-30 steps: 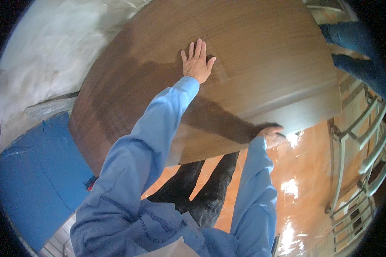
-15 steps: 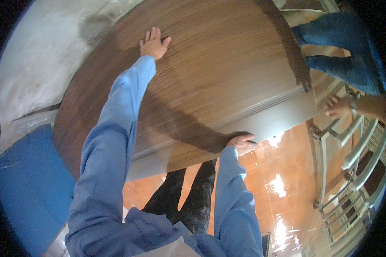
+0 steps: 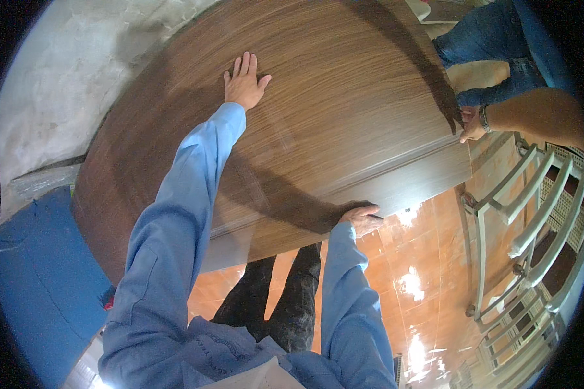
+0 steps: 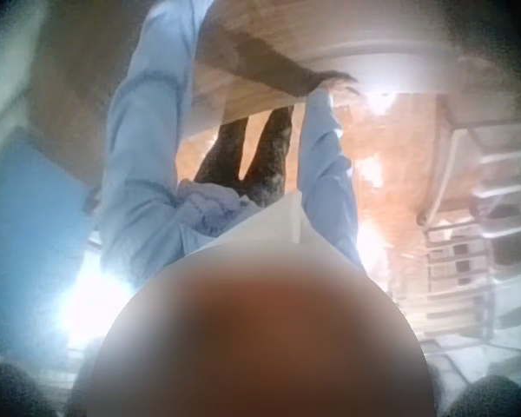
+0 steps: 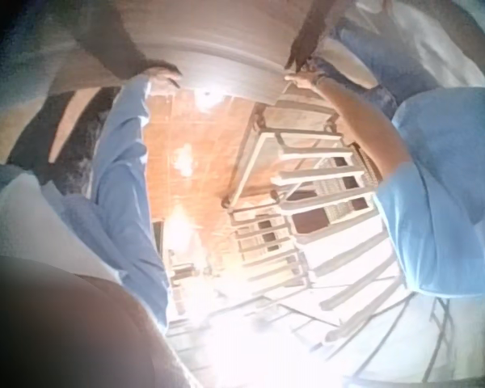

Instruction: The person lifts a large wooden panel from a machine bed with assistance, carries it across the workshop floor, and stacks it against a wall with other similar panels. The person repeatedly lifts and places panels, coordinating with a coworker to move and stack them.

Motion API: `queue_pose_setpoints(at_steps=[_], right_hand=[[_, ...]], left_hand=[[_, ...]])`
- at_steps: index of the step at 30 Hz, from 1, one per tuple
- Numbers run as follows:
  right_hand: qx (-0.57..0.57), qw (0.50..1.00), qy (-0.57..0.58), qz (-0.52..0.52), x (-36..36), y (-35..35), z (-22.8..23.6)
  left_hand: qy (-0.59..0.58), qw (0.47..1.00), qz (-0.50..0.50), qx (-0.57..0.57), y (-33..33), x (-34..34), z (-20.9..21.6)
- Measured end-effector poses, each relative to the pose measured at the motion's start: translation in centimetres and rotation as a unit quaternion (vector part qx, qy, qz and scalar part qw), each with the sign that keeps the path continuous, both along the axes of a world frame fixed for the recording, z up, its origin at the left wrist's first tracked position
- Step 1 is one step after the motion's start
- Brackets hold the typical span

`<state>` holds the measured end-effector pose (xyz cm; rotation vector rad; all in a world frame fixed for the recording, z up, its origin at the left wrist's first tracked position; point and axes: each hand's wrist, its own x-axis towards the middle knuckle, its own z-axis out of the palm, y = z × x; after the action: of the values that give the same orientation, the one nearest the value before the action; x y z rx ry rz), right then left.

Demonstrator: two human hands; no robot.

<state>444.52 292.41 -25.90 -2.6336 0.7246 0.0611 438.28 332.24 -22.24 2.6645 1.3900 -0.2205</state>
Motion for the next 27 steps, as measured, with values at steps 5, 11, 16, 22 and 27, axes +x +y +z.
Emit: queue_pose_setpoints(at_steps=[5,11,16,22,27], right_hand=[[0.022,0.999,0.031,0.024,0.3,-1.6,-1.4],[0.304,0.937,-0.055,0.165,-0.4,-14.3,-7.3],[0.037,0.848,0.116,0.515,-3.4,-32.0,-11.3],[0.140,0.765,0.626,0.060,-7.8,-36.6,-8.2],[0.229,0.801,0.478,0.278,-8.3,-36.0,-4.1]], left_hand=[[-0.005,0.998,-0.050,0.023,-5.6,-2.7,0.5],[-0.122,0.983,-0.099,-0.096,-20.9,-10.8,2.5],[-0.056,0.986,-0.057,-0.146,-33.3,-18.8,5.1],[0.022,0.982,0.062,-0.179,-43.3,-24.8,5.5],[0.006,0.956,0.183,-0.229,-48.3,-26.0,6.1]])
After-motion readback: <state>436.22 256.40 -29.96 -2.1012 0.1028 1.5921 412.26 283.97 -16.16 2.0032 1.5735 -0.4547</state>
